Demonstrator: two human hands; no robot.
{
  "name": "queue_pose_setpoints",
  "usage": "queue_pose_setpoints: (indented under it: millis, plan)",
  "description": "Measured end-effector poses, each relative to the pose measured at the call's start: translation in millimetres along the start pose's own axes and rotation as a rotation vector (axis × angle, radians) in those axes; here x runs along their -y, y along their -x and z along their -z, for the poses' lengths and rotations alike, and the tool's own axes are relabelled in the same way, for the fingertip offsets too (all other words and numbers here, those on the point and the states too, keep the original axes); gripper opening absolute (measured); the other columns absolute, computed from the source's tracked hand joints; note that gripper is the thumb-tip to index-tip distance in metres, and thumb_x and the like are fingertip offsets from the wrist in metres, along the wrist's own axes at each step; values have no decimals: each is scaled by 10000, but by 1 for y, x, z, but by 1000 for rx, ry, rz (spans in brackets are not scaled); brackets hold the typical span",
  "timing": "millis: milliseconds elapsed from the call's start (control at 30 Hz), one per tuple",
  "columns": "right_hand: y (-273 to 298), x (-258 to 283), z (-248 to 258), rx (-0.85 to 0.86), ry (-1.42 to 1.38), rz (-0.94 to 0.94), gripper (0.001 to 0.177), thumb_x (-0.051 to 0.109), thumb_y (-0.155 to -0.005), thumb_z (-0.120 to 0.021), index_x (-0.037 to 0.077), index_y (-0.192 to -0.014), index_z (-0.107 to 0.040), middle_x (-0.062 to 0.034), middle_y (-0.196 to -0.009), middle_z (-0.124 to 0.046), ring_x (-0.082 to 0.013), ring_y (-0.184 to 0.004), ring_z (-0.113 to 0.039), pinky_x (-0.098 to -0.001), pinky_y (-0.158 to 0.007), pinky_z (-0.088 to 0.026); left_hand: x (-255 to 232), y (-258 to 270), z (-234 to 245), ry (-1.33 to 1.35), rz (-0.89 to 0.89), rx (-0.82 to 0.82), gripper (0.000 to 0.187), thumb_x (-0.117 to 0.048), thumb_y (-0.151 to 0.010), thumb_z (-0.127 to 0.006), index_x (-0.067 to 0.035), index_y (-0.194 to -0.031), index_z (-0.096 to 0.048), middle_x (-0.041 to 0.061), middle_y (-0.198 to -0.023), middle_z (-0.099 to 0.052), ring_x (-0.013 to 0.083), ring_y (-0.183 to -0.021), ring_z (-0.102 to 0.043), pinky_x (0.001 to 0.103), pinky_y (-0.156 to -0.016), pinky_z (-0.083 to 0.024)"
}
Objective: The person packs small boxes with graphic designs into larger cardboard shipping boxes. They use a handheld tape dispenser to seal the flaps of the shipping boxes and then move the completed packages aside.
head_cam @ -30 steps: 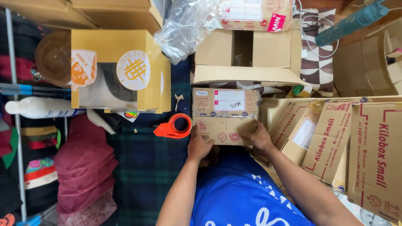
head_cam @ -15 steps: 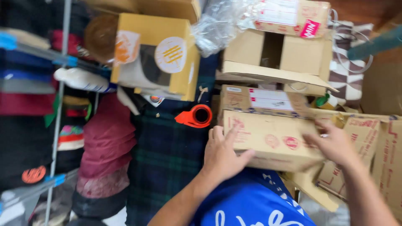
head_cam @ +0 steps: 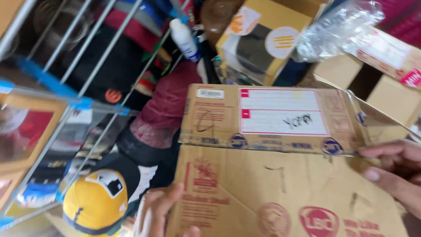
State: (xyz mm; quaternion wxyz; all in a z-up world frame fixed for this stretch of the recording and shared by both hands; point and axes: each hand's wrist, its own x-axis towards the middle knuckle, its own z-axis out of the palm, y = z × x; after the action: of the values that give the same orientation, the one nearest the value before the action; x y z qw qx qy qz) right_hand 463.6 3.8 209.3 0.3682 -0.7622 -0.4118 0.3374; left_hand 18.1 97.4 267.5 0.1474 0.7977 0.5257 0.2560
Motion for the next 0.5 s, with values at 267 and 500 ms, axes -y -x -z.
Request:
queue_pose_setpoints:
  millis: [267, 500]
  plan:
    - [-97, 94, -149, 235, 429, 461, 416, 386, -793, -830, 225, -1173, -777, 72, -715, -662, -71, -619, -577, -245, -692, -466, 51, 53, -75, -12, 98, -676, 503, -357, -954, -522, 94, -1142, -641, 248, -1058, -711, 351, -857, -702, 390, -747, -595]
    - [-131, 18, -258, 451, 495, 719, 398, 324, -892, -745, 198, -1268, -707, -29, -1045, -736, -199, -882, -720, -373, -716, -566, 89, 135, -148, -24, 454, -433, 497, -237, -931, -687, -10, -1361, -584, 181, -1214, -664, 307, -1058, -710, 374, -861, -611]
